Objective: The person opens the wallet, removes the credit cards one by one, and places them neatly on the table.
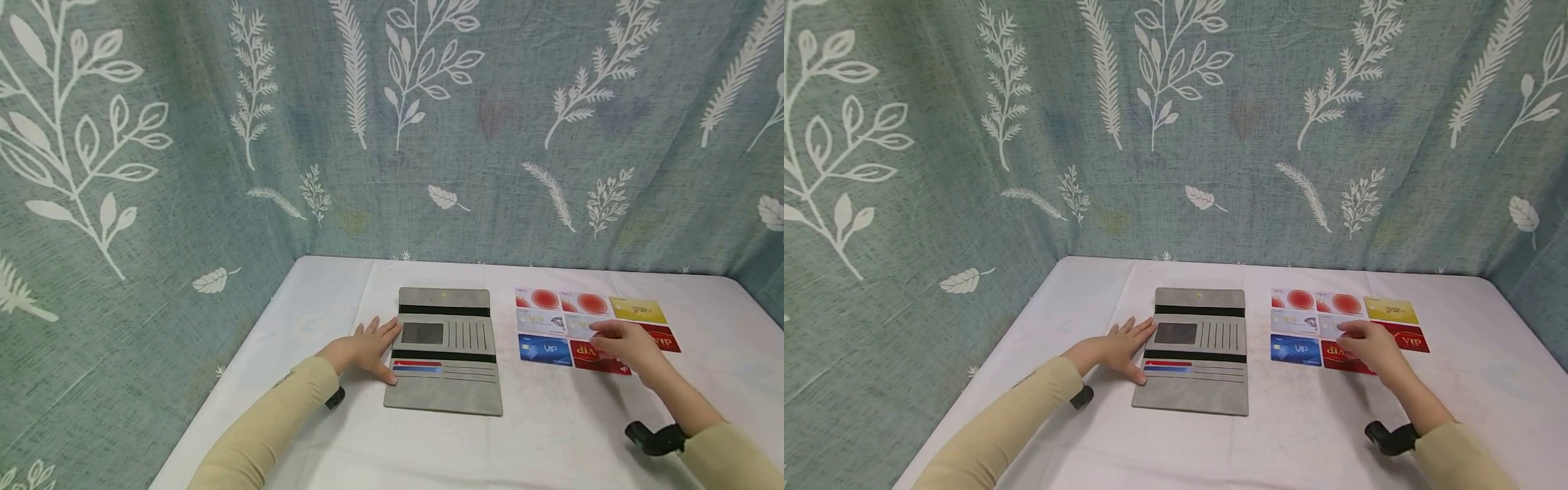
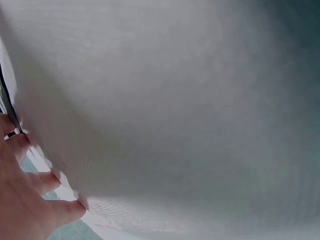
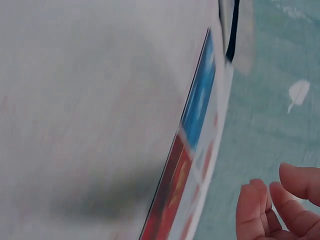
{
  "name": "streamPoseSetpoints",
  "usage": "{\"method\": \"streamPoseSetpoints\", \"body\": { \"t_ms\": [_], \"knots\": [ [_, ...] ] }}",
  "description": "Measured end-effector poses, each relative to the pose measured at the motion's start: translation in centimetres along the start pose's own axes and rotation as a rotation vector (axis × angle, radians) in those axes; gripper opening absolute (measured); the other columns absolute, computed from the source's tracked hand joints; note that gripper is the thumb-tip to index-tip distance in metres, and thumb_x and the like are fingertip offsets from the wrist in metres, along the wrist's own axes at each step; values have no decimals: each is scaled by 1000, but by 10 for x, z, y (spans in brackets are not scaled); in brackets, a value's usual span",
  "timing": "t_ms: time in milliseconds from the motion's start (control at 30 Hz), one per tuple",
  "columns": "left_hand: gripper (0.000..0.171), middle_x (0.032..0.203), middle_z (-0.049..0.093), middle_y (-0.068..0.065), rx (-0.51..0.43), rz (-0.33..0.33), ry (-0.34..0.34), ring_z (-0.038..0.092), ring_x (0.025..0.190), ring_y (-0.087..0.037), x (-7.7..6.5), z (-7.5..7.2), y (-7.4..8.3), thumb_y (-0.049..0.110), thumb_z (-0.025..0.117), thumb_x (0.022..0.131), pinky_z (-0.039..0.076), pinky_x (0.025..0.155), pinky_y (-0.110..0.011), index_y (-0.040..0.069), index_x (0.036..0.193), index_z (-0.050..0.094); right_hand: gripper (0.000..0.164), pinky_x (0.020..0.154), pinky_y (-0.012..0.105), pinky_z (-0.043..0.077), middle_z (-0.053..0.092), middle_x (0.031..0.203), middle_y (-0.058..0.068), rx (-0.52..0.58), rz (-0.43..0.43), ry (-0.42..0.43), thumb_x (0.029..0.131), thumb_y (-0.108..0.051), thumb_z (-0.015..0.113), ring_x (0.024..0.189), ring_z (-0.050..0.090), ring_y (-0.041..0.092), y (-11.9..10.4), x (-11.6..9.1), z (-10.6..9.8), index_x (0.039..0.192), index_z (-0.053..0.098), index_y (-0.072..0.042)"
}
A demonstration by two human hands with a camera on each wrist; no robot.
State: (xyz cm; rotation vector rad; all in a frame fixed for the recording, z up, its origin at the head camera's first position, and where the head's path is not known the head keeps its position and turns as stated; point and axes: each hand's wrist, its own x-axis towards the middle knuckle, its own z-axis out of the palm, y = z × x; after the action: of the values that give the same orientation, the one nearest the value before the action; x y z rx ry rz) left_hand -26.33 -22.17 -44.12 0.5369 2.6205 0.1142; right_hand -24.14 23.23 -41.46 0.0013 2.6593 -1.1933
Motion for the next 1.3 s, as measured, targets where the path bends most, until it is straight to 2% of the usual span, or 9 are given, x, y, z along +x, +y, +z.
{"method": "streamPoseSetpoints", "body": {
  "t_ms": [200, 433, 700, 933, 1300],
  "knots": [
    [115, 155, -1, 0, 14, -11, -14, -6, 140, -35, 2, 1, -2, 62, 71, 65, 2, 108, -59, 17, 149, 6, 47, 80, 39, 52, 53, 117, 30, 24, -50, -18, 90, -21, 57, 89, 56, 26, -20, -1, 18, 126, 48, 9],
    [116, 155, 0, -1, 2, -16, -13, -5, 139, -36, 2, 1, -2, 62, 71, 64, 2, 108, -59, 17, 149, 7, 43, 77, 37, 53, 60, 105, 22, 109, -82, -97, 90, -18, 58, 82, 60, 20, -42, 1, 40, 122, 51, 8],
    [119, 155, -2, -1, -24, 0, -15, -9, 139, -35, 1, 2, -4, 59, 75, 62, -2, 108, -58, 17, 149, 5, 33, 75, 33, 54, 63, 96, 16, 180, -105, -166, 87, -12, 60, 76, 59, 17, -67, 3, 76, 114, 56, 8],
    [120, 155, -1, -2, -37, 13, -4, -8, 139, -35, 1, 2, -5, 56, 77, 61, -2, 108, -58, 15, 148, 6, 26, 70, 30, 53, 62, 84, 6, 192, -142, -211, 85, -8, 61, 71, 57, 15, -85, 7, 105, 107, 60, 7],
    [116, 155, 1, -6, -36, 65, 3, -6, 139, -39, -4, 1, -6, 55, 76, 63, 0, 108, -59, 12, 148, 9, 19, 61, 27, 52, 59, 72, 3, 169, -184, -271, 82, -5, 64, 61, 53, 13, -105, 15, 144, 99, 64, 4]
  ]
}}
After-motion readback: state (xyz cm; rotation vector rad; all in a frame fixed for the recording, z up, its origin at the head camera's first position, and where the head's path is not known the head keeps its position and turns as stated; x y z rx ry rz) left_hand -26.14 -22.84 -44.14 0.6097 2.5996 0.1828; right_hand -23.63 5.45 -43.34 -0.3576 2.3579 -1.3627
